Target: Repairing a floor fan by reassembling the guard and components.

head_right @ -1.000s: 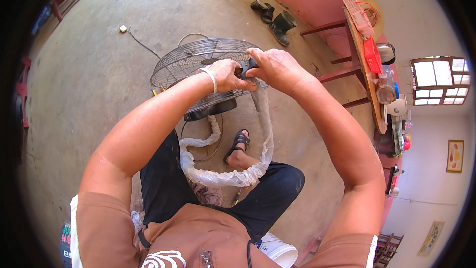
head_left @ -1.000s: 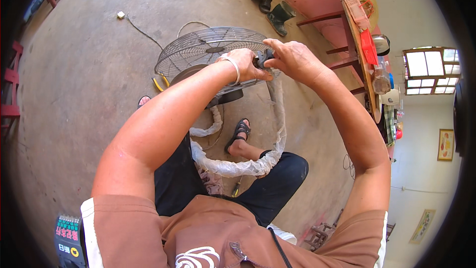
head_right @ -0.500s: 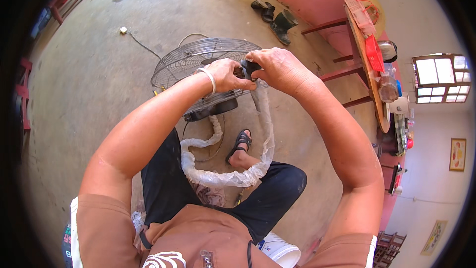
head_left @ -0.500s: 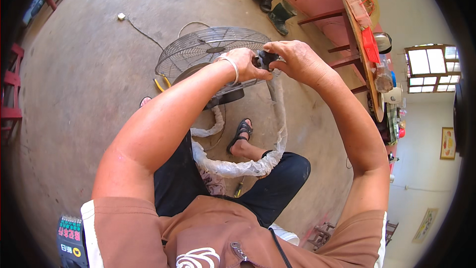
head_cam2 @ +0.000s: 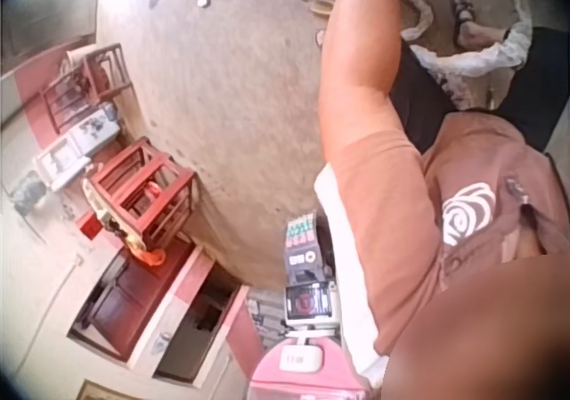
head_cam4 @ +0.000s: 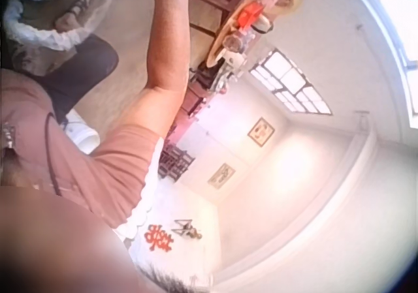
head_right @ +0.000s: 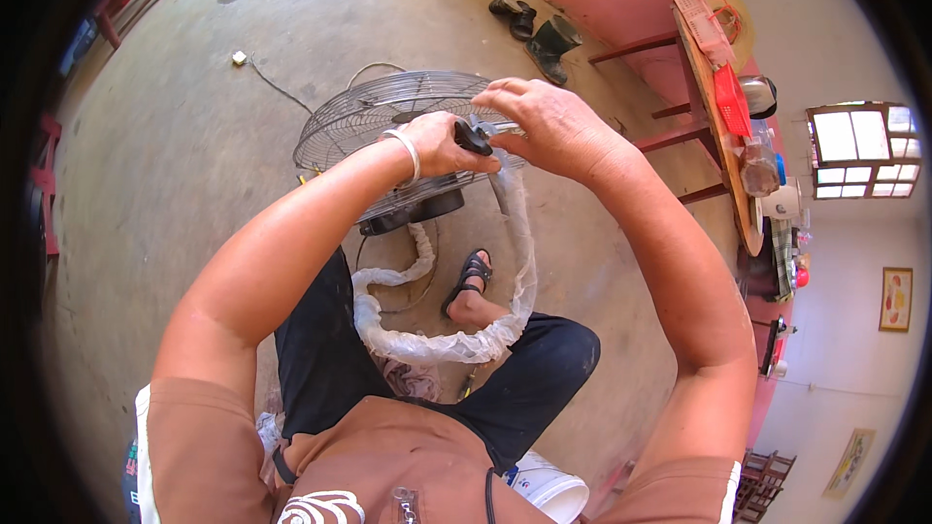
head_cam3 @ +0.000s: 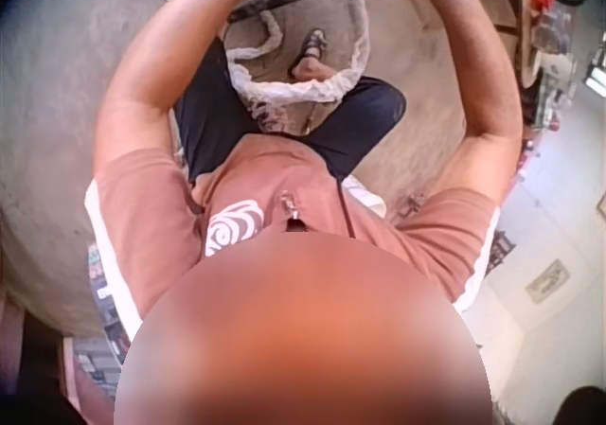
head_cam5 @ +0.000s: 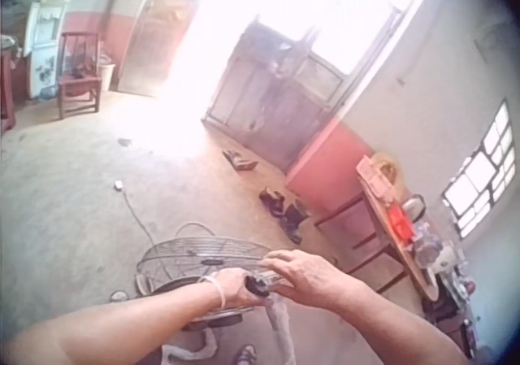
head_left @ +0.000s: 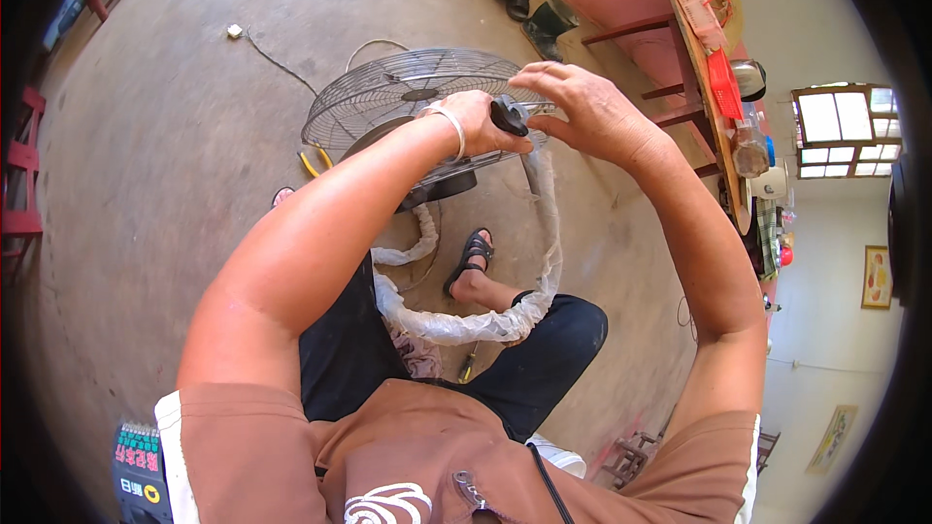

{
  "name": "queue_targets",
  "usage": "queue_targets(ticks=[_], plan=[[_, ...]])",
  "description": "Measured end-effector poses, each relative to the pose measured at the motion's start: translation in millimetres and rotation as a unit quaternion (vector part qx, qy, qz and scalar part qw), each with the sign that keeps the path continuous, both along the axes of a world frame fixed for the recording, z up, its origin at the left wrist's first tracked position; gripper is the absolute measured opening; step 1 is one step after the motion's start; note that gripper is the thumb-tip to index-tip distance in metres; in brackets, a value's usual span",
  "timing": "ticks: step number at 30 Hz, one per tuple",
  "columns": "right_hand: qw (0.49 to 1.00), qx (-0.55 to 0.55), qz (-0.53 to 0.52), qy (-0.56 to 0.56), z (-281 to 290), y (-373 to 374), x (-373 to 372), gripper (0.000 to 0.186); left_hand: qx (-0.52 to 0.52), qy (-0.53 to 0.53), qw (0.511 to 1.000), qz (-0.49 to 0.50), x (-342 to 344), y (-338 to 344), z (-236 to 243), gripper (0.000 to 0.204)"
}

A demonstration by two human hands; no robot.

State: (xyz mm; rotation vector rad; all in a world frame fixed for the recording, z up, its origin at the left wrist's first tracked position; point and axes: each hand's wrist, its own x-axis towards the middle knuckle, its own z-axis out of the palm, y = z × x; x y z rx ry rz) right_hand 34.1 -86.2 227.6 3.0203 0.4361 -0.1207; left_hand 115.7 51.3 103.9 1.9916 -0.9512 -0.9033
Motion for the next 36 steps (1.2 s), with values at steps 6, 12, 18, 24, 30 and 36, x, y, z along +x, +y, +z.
queue_targets(ticks=[6,12,18,24,30,36], plan=[[0.997,0.008,0.022,0.068,-8.9,4.1,-1.3,0.034,0.011,0.012,1.000,0.002,-0.7,-2.1,-0.2,0.078],[0.991,0.103,-0.076,0.022,-30.5,10.2,-11.8,0.033,-0.017,-0.025,1.000,0.006,-2.2,-3.1,-4.0,0.070],[0.780,0.515,-0.347,0.077,-42.5,-11.7,-36.4,0.029,-0.024,0.002,1.000,-0.007,-1.6,1.4,2.5,0.066],[0.911,0.287,-0.238,-0.177,-43.4,-12.2,-49.9,0.028,-0.032,0.004,0.999,-0.008,-0.8,0.1,-1.3,0.067],[0.955,0.205,-0.088,-0.195,-59.1,-4.7,-58.2,0.024,-0.019,-0.009,1.000,-0.003,-2.6,-5.3,-0.7,0.061],[0.912,0.352,-0.117,-0.175,-63.0,-14.5,-58.9,0.019,-0.014,0.002,1.000,-0.003,-2.6,-4.6,0.0,0.060]])
